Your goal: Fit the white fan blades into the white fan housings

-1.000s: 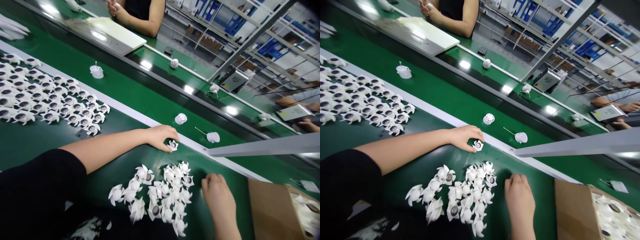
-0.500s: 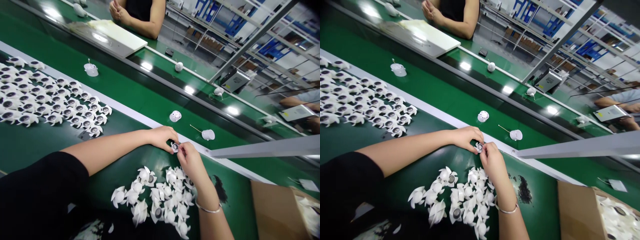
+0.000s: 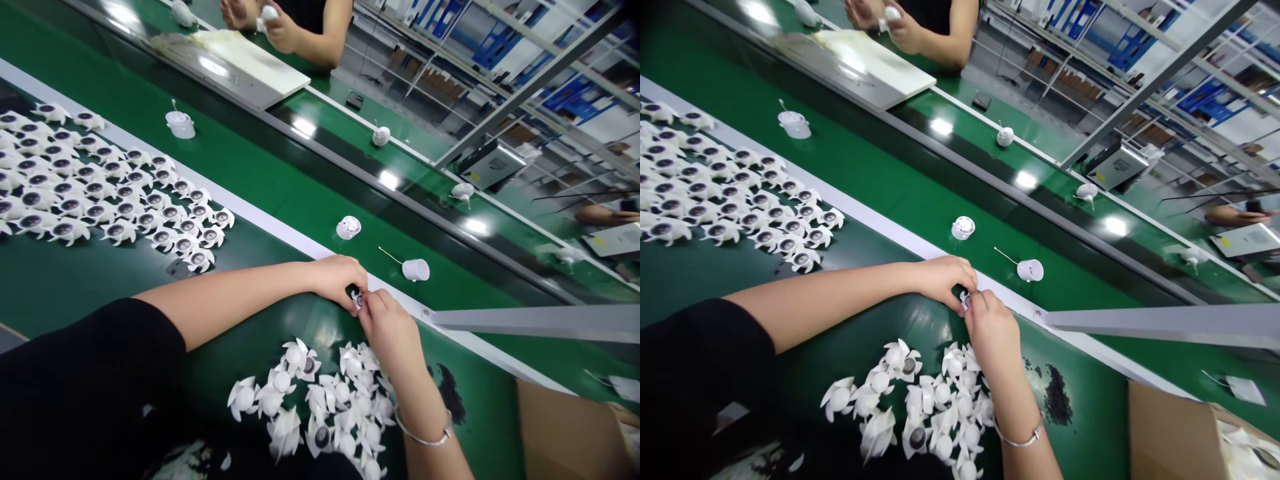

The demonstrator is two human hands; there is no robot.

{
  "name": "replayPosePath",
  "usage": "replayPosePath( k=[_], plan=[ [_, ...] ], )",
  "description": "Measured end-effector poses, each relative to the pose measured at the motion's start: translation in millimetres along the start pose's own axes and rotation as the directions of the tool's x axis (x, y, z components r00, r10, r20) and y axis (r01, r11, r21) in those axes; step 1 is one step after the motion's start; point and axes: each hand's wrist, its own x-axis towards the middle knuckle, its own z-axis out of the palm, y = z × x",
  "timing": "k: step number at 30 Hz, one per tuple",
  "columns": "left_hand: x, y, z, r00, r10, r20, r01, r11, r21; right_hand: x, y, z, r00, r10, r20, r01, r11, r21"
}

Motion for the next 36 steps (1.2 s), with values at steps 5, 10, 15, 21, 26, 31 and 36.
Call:
replayPosePath(
  k=[5,10,15,21,26,31,36],
  plan=[
    [0,1,-0.5,1.0,-0.025,-0.007,0.025,0.999,-0.032,-11,-11,-7,0.993,-0.112,-0.023,0.108,0.987,-0.12],
    [0,-2,0.7,1.0,-0.014,0.0,0.014,0.999,-0.03,-11,19,-14,0.998,-0.031,-0.054,0.032,0.999,0.02],
    [-1,-1,-0.1,1.0,0.009,-0.004,-0.01,0.999,-0.032,27,73,4,0.95,0.302,-0.082,-0.3,0.953,0.03],
    [-4,3,-2.2,0.999,0.034,-0.006,-0.034,0.999,-0.03,60,86,21,0.956,0.272,0.111,-0.284,0.951,0.122],
    [-4,2,-2.6,0.999,-0.037,-0.03,0.033,0.99,-0.135,18,68,2,0.835,0.543,-0.081,-0.479,0.793,0.377],
    [-2,-1,-3.7,0.976,-0.175,-0.127,0.125,0.937,-0.326,-28,27,-3,0.787,0.615,-0.044,-0.338,0.49,0.803],
    [-3,0,-7.3,0.953,-0.272,-0.133,0.178,0.859,-0.481,-26,3,-2,0.917,0.335,-0.215,-0.092,0.704,0.704]
  ],
)
